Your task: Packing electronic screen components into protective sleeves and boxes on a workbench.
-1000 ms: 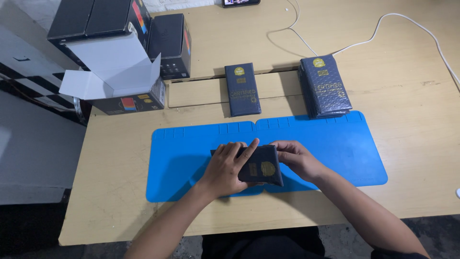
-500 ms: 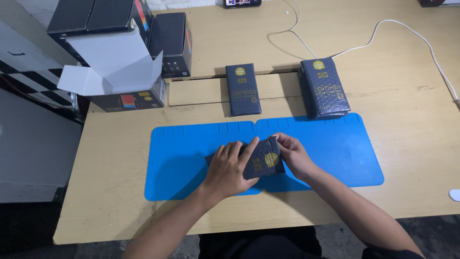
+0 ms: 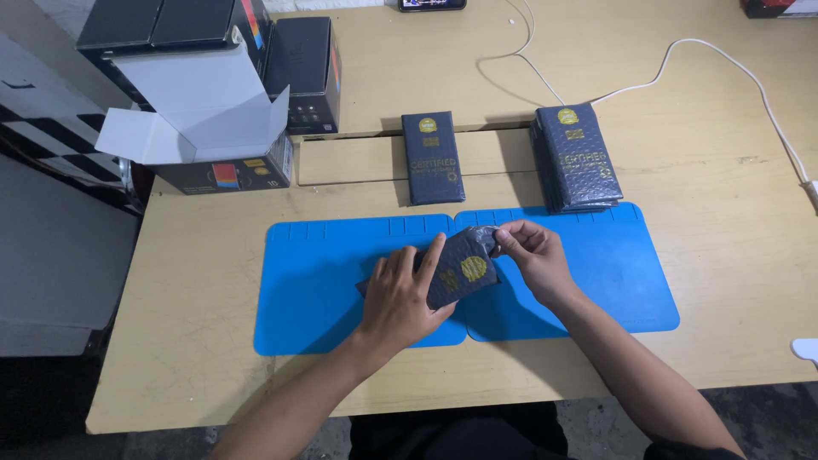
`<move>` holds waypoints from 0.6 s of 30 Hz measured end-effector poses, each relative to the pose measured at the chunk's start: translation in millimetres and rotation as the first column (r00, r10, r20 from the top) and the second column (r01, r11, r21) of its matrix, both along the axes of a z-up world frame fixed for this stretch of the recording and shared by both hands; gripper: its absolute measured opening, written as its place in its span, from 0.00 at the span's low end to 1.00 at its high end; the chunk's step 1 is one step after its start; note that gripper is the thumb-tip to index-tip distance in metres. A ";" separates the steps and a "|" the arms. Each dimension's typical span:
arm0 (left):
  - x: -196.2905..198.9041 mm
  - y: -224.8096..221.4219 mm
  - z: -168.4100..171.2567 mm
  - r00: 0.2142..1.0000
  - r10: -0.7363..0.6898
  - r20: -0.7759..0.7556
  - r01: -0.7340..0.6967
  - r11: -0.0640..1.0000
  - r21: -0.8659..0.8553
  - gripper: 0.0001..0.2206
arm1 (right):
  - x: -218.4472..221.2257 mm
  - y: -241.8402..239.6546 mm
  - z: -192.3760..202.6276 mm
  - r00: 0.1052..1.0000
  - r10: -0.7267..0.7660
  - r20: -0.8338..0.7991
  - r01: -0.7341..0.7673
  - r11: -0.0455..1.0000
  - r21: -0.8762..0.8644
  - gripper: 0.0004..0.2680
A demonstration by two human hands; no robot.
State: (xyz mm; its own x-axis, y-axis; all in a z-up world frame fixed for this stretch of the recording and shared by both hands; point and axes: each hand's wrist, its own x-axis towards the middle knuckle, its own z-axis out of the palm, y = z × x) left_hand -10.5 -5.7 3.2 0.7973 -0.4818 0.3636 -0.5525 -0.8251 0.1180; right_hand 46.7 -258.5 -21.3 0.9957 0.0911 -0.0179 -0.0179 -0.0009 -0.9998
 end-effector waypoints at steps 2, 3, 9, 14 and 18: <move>2.5 2.3 -5.8 0.996 0.023 0.081 -0.023 1.000 0.004 0.46 | -5.3 2.3 12.5 0.998 0.003 0.057 0.005 0.990 -0.142 0.08; 1.7 2.4 -5.9 0.997 0.025 0.079 -0.025 1.000 0.001 0.46 | -9.5 7.2 17.5 0.998 0.006 0.056 0.003 0.989 -0.145 0.08; -1.5 0.5 -13.2 0.990 0.051 0.134 -0.045 0.998 -0.045 0.45 | -24.1 22.5 32.1 0.961 0.268 0.062 -0.228 0.902 -0.367 0.13; 0.5 -1.5 -20.0 0.996 0.031 0.084 -0.019 0.991 -0.136 0.47 | -3.6 -14.7 -56.8 0.881 0.472 0.026 -0.472 0.881 0.012 0.19; 2.1 0.5 -16.4 0.994 0.060 0.088 -0.046 0.987 -0.154 0.46 | -7.7 -2.5 -5.7 0.918 0.395 0.038 -0.397 0.911 0.108 0.15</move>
